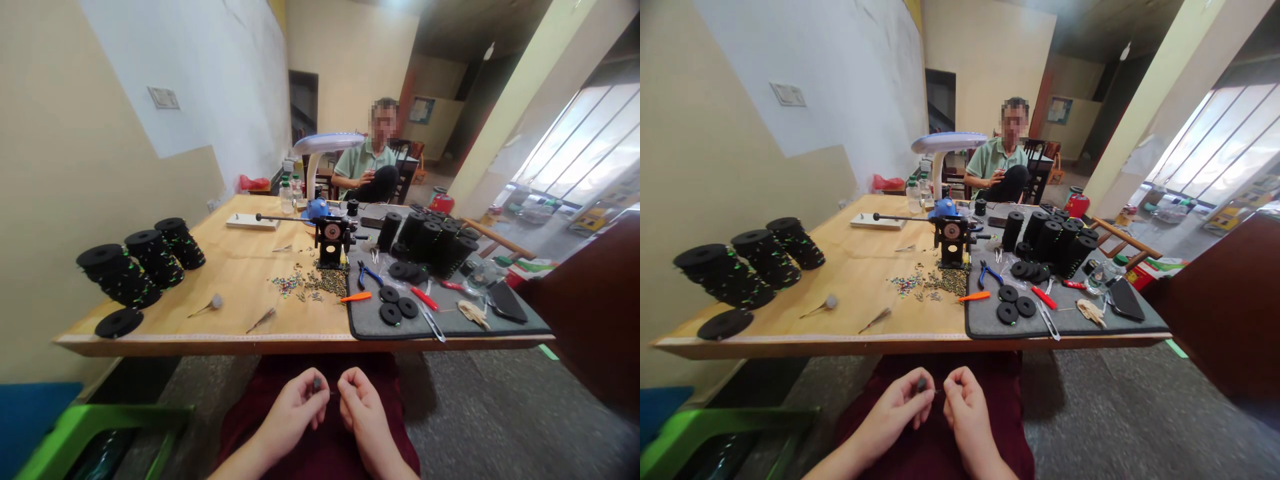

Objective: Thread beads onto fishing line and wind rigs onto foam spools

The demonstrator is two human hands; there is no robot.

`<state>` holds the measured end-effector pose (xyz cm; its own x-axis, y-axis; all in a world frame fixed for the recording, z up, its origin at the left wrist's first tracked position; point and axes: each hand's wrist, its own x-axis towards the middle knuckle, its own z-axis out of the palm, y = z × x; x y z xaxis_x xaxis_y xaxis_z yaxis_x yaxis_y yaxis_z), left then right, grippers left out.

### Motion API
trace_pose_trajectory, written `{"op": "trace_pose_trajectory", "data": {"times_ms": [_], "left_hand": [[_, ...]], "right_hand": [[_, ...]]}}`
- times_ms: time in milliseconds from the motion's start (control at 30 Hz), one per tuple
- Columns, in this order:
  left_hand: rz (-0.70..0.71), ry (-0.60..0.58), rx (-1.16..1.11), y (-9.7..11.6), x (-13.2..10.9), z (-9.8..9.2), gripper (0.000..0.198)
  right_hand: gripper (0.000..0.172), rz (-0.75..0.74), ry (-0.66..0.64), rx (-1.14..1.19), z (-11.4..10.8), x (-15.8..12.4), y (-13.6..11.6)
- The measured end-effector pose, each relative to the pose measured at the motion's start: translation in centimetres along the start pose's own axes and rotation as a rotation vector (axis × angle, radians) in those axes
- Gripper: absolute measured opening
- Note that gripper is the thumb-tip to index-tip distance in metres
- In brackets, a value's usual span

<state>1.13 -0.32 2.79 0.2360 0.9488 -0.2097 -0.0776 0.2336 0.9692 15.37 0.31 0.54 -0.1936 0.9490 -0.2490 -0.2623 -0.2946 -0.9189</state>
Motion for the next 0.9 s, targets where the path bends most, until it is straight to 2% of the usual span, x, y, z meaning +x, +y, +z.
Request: {"op": "trace_pose_trajectory", "data": {"times_ms": [200,433,533,733,900], "left_hand": [[-0.020,0.011,-0.212,-0.3,-0.2,0.0,0.010],[-0.076,0.023,-0.357,-1.0,-0.3,-0.1,0.008],[-0.044,0.055,-0.344,-1.2,0.1,-0.1,0.010],[0.030,0.075,-0.137,-1.6,0.5,0.0,0.012],[-0.052,0.072,-0.294,-0.9,0.3,0.1,0.012]], "right_hand": [[0.044,0.011,-0.007,0.020,0.0,0.1,0.3],[0.042,0.000,0.030,0.002,0.1,0.0,0.3],[0.042,-0.012,0.009,-0.021,0.0,0.0,0.3],[0.041,-0.057,0.009,-0.054,-0.3,0.0,0.3],[0.041,-0.064,0.001,-0.053,-0.3,0.0,0.4]]}}
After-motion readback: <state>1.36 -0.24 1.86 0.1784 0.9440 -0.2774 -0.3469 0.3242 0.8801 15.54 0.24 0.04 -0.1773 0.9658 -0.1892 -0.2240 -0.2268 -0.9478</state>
